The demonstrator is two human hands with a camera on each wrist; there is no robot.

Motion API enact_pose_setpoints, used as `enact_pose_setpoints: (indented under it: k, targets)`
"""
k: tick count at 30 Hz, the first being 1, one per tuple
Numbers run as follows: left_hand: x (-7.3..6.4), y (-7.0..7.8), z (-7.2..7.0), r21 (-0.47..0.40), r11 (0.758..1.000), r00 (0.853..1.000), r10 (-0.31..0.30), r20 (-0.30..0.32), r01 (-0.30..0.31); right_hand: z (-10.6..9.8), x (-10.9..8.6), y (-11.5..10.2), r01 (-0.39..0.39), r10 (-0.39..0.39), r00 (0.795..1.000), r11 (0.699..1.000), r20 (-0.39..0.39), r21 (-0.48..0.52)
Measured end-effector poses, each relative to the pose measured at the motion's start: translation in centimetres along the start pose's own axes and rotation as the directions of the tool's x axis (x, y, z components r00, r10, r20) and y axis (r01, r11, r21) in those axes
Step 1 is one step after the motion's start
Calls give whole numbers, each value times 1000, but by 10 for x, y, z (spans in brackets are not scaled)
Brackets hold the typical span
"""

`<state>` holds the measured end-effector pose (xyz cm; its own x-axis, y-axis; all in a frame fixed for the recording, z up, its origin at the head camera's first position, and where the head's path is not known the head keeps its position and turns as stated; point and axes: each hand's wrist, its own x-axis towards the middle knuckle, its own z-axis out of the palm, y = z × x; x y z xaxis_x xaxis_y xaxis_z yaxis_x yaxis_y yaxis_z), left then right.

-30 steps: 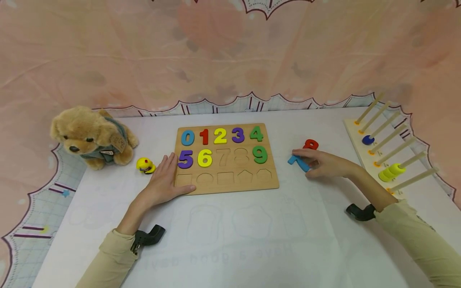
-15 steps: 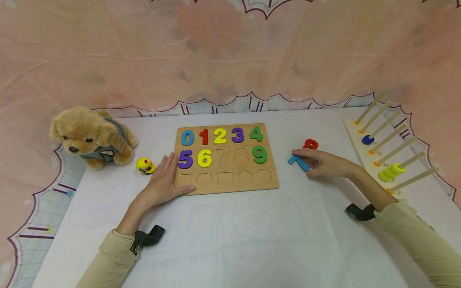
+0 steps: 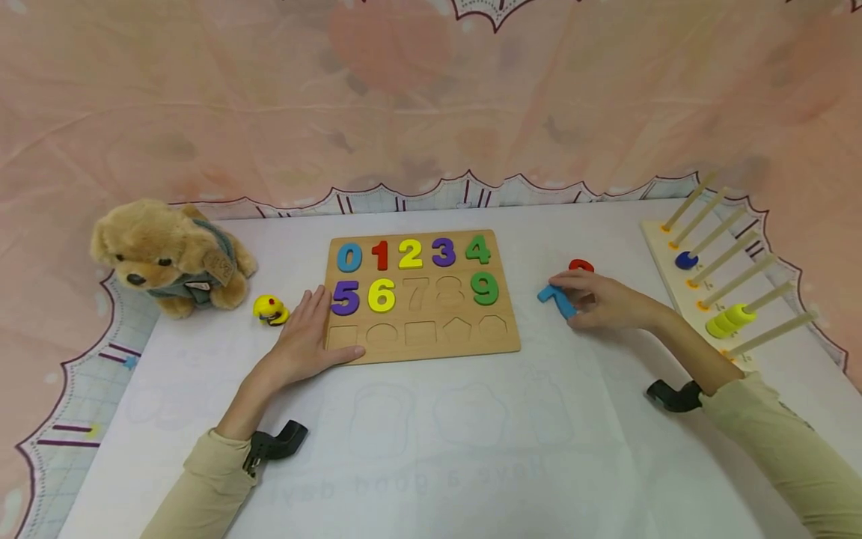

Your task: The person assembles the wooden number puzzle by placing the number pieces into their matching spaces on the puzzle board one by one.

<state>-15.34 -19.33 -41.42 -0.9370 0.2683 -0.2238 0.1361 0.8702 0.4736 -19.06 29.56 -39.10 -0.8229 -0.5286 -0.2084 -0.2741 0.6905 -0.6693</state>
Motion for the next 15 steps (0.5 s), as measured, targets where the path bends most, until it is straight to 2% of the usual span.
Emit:
enact_pose_setpoints:
  k: [7, 15]
  targets:
    - [-1, -1, 0, -2, 1000, 1000, -1, 1, 1, 3, 4, -11, 26, -24, 997, 999, -68, 39]
    - [0, 0, 0, -4, 1000, 1000, -2, -2, 2, 22, 16, -42, 28, -19, 992, 998, -122, 65]
